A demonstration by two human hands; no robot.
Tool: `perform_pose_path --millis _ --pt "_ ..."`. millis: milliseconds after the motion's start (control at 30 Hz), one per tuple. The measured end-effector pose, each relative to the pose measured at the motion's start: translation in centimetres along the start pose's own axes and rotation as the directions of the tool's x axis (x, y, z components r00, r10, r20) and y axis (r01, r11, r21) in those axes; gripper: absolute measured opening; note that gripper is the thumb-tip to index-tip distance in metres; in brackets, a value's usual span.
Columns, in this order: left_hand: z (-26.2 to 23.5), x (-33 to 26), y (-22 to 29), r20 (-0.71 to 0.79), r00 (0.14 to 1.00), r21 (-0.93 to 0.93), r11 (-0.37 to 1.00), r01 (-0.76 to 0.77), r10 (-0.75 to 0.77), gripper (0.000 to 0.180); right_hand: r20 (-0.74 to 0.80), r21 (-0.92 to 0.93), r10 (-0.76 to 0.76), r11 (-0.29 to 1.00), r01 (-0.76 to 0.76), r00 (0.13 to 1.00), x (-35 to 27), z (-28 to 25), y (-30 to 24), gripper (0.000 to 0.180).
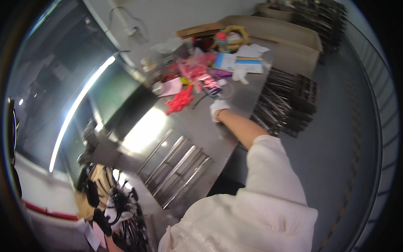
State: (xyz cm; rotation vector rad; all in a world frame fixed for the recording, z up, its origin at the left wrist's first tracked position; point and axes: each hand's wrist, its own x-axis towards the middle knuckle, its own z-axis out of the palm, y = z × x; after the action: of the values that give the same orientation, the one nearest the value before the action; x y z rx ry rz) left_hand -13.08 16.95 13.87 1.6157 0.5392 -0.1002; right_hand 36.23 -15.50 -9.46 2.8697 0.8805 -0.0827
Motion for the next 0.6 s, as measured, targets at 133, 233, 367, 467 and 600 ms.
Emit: perform_pose_path --millis 133,233,367,467,600 --pt "0.4 -0.4 -0.1 0.091 0.965 0.57 0.782 -0.252 0.245 0.053 0.234 -0.149 -0.076 0.982 0.113 0.969 -0.9 -5.4 -1.1 0.051" --pt "1.4 -0.4 -0.9 0.194 0.963 0.356 0.902 -0.245 0.185 0.052 -0.422 0.267 -0.192 0.908 0.324 0.886 -4.3 -14.1 -6.1 0.056" --pt "3.0 0.0 -1.2 0.3 0.954 -0.289 0.952 0.099 -0.008 0.061 -0.875 0.346 -0.344 0.051 0.937 0.341 -12.2 -24.6 -15.5 0.051" --pt "4.3 1.3 -1.3 0.588 0.808 -0.302 0.914 0.271 -0.045 0.07 -0.826 0.007 -0.563 0.035 0.999 0.026 -17.4 -27.9 -21.5 0.039" --pt "4.7 1.5 -2.4 0.608 0.793 -0.322 0.908 0.267 -0.018 0.072 -0.785 -0.092 -0.619 0.085 0.992 -0.02 -19.2 -29.0 -23.7 0.036"
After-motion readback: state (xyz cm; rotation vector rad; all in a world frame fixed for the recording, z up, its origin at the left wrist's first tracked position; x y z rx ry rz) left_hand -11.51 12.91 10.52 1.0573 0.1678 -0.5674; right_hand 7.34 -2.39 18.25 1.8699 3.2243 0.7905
